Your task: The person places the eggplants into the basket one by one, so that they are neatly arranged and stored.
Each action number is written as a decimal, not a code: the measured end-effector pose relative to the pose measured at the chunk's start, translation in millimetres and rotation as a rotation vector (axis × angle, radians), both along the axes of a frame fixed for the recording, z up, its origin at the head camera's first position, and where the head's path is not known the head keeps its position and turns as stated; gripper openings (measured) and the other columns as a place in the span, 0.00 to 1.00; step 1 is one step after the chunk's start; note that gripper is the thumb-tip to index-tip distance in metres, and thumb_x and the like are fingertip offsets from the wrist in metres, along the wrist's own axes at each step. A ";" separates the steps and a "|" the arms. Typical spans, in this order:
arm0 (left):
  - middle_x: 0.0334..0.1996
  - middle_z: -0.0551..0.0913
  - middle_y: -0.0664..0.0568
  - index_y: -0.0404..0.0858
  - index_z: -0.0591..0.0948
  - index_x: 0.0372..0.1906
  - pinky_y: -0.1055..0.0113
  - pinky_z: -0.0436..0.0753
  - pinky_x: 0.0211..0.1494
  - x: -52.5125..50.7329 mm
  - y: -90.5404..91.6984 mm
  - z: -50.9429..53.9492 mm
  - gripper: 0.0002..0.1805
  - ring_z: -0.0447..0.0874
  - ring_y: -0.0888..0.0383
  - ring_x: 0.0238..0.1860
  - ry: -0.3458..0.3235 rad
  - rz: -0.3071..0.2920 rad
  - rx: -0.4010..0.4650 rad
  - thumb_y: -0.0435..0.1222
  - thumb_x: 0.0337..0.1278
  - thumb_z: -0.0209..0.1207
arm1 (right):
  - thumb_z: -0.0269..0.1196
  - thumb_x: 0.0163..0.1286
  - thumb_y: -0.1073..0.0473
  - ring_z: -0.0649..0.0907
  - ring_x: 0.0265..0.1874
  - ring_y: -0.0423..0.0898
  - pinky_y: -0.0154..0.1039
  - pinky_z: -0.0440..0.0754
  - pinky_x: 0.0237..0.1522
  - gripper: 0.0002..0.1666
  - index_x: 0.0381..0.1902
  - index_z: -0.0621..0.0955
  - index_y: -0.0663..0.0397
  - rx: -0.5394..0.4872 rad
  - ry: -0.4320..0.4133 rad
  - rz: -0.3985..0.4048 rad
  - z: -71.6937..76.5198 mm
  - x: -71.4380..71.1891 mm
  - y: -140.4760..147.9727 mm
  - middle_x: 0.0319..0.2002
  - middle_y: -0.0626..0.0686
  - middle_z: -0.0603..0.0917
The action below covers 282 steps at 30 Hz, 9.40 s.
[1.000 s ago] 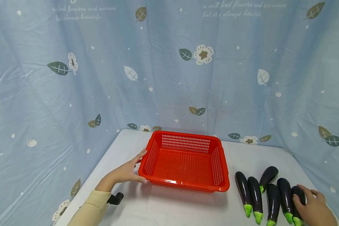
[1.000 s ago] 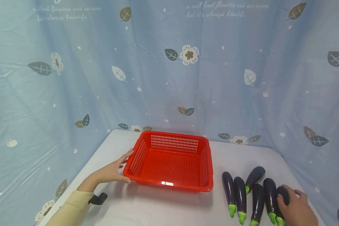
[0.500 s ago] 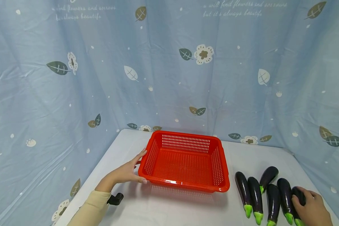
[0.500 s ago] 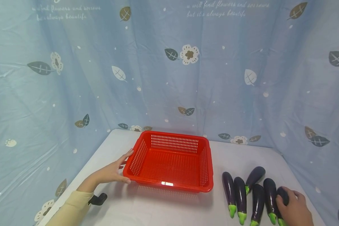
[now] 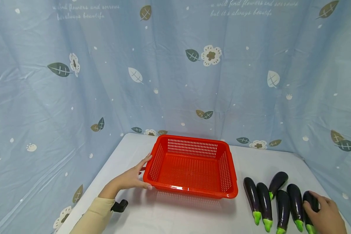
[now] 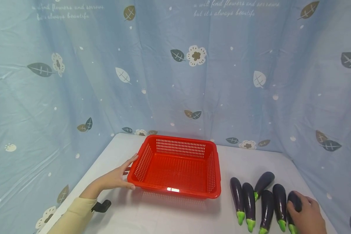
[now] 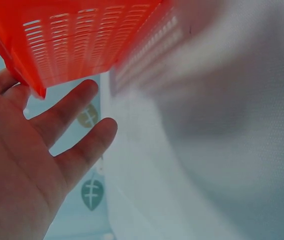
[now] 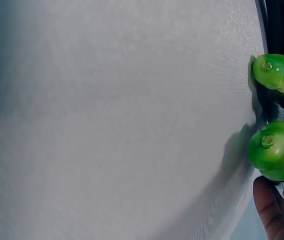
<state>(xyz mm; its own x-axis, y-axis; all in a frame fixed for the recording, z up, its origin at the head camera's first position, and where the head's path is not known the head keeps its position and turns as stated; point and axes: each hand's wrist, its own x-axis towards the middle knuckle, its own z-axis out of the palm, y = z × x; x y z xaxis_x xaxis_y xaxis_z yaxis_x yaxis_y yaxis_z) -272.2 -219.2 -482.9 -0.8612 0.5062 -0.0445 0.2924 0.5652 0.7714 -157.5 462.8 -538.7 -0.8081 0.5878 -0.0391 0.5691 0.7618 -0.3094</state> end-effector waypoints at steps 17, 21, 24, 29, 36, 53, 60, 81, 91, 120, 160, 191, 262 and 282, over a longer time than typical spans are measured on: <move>0.83 0.44 0.53 0.53 0.43 0.83 0.42 0.75 0.66 0.7 0.4 1.6 0.68 0.69 0.43 0.70 -0.003 0.000 -0.009 0.53 0.43 0.78 | 0.56 0.71 0.57 0.64 0.60 0.78 0.72 0.68 0.58 0.36 0.72 0.64 0.69 -0.040 0.099 0.018 14.7 -2.7 -5.8 0.63 0.82 0.57; 0.83 0.43 0.53 0.52 0.43 0.83 0.43 0.75 0.67 0.8 0.4 2.2 0.68 0.70 0.44 0.70 0.000 -0.005 -0.010 0.52 0.44 0.78 | 0.55 0.71 0.57 0.63 0.62 0.79 0.72 0.67 0.61 0.36 0.73 0.63 0.68 -0.047 0.101 0.005 17.0 -3.9 -8.0 0.65 0.81 0.56; 0.83 0.43 0.53 0.51 0.43 0.83 0.43 0.75 0.67 1.1 0.3 3.0 0.68 0.70 0.44 0.69 0.004 -0.010 -0.006 0.51 0.44 0.78 | 0.55 0.72 0.57 0.63 0.62 0.79 0.72 0.66 0.62 0.37 0.74 0.62 0.67 -0.053 0.102 -0.007 17.6 -5.3 -8.9 0.66 0.81 0.55; 0.83 0.42 0.54 0.49 0.44 0.83 0.42 0.74 0.67 1.8 -0.1 4.8 0.68 0.71 0.44 0.69 0.009 -0.024 0.016 0.49 0.45 0.78 | 0.55 0.72 0.56 0.62 0.63 0.79 0.72 0.66 0.62 0.38 0.75 0.61 0.66 -0.070 0.104 -0.010 18.5 -6.8 -8.7 0.66 0.81 0.55; 0.83 0.40 0.55 0.48 0.43 0.83 0.39 0.71 0.68 2.0 -0.8 3.4 0.67 0.70 0.42 0.69 0.010 -0.042 0.036 0.44 0.46 0.78 | 0.55 0.73 0.54 0.63 0.62 0.79 0.74 0.66 0.60 0.38 0.74 0.62 0.68 -0.092 0.137 0.025 24.0 -7.4 -10.9 0.65 0.83 0.57; 0.83 0.42 0.53 0.50 0.43 0.83 0.44 0.73 0.67 1.5 -0.9 2.2 0.68 0.70 0.44 0.69 -0.003 -0.023 0.026 0.47 0.45 0.78 | 0.57 0.74 0.51 0.66 0.58 0.79 0.75 0.69 0.54 0.39 0.74 0.63 0.68 -0.090 0.198 0.145 33.8 -17.5 -19.0 0.64 0.82 0.61; 0.83 0.43 0.53 0.50 0.43 0.83 0.44 0.74 0.67 1.1 -1.2 1.6 0.67 0.71 0.45 0.68 0.002 -0.021 0.026 0.46 0.45 0.78 | 0.57 0.74 0.50 0.73 0.50 0.76 0.71 0.74 0.44 0.39 0.74 0.63 0.68 -0.070 0.219 0.187 36.5 -23.1 -23.3 0.64 0.82 0.61; 0.81 0.51 0.46 0.52 0.43 0.83 0.44 0.75 0.67 1.0 0.1 3.0 0.68 0.71 0.44 0.68 -0.007 -0.009 0.015 0.48 0.45 0.78 | 0.58 0.75 0.50 0.66 0.59 0.81 0.78 0.66 0.54 0.38 0.75 0.65 0.64 -0.044 0.298 0.269 32.4 -36.3 -46.3 0.64 0.81 0.62; 0.82 0.49 0.47 0.51 0.43 0.83 0.44 0.74 0.67 1.4 0.1 2.2 0.68 0.70 0.44 0.68 -0.018 -0.008 0.027 0.48 0.44 0.78 | 0.58 0.75 0.51 0.67 0.58 0.80 0.78 0.67 0.54 0.36 0.73 0.66 0.65 -0.037 0.328 0.299 35.2 -40.6 -54.2 0.63 0.81 0.64; 0.83 0.40 0.54 0.48 0.44 0.83 0.44 0.73 0.68 2.9 -0.2 2.6 0.67 0.71 0.43 0.68 -0.007 -0.024 0.049 0.47 0.45 0.78 | 0.60 0.74 0.53 0.72 0.57 0.76 0.74 0.71 0.53 0.33 0.71 0.71 0.64 -0.026 0.413 0.402 33.4 -56.2 -84.5 0.62 0.76 0.68; 0.83 0.43 0.51 0.50 0.44 0.83 0.47 0.75 0.66 1.9 0.3 2.5 0.67 0.71 0.44 0.68 -0.016 -0.018 0.040 0.50 0.45 0.78 | 0.60 0.75 0.53 0.80 0.46 0.69 0.68 0.80 0.41 0.32 0.71 0.71 0.63 -0.053 0.498 0.488 50.5 -66.1 -107.2 0.63 0.75 0.69; 0.83 0.41 0.53 0.50 0.43 0.83 0.47 0.74 0.67 1.6 -0.5 0.7 0.68 0.70 0.44 0.68 -0.021 -0.023 0.063 0.49 0.45 0.78 | 0.61 0.74 0.55 0.81 0.47 0.68 0.65 0.84 0.45 0.31 0.70 0.73 0.60 -0.067 0.520 0.532 73.9 -83.1 -145.2 0.66 0.73 0.68; 0.83 0.39 0.52 0.49 0.43 0.83 0.46 0.74 0.68 3.2 0.2 1.2 0.67 0.70 0.42 0.68 -0.037 -0.015 0.059 0.47 0.46 0.78 | 0.60 0.74 0.53 0.83 0.47 0.63 0.58 0.87 0.42 0.30 0.71 0.74 0.56 -0.203 0.514 0.630 111.0 -123.3 -217.8 0.65 0.68 0.72; 0.83 0.38 0.50 0.47 0.43 0.83 0.44 0.73 0.68 2.0 0.1 -0.6 0.67 0.70 0.40 0.68 -0.019 -0.036 0.078 0.45 0.47 0.78 | 0.60 0.75 0.52 0.84 0.47 0.62 0.58 0.87 0.44 0.30 0.71 0.74 0.54 -0.248 0.516 0.668 119.1 -136.3 -236.7 0.67 0.67 0.72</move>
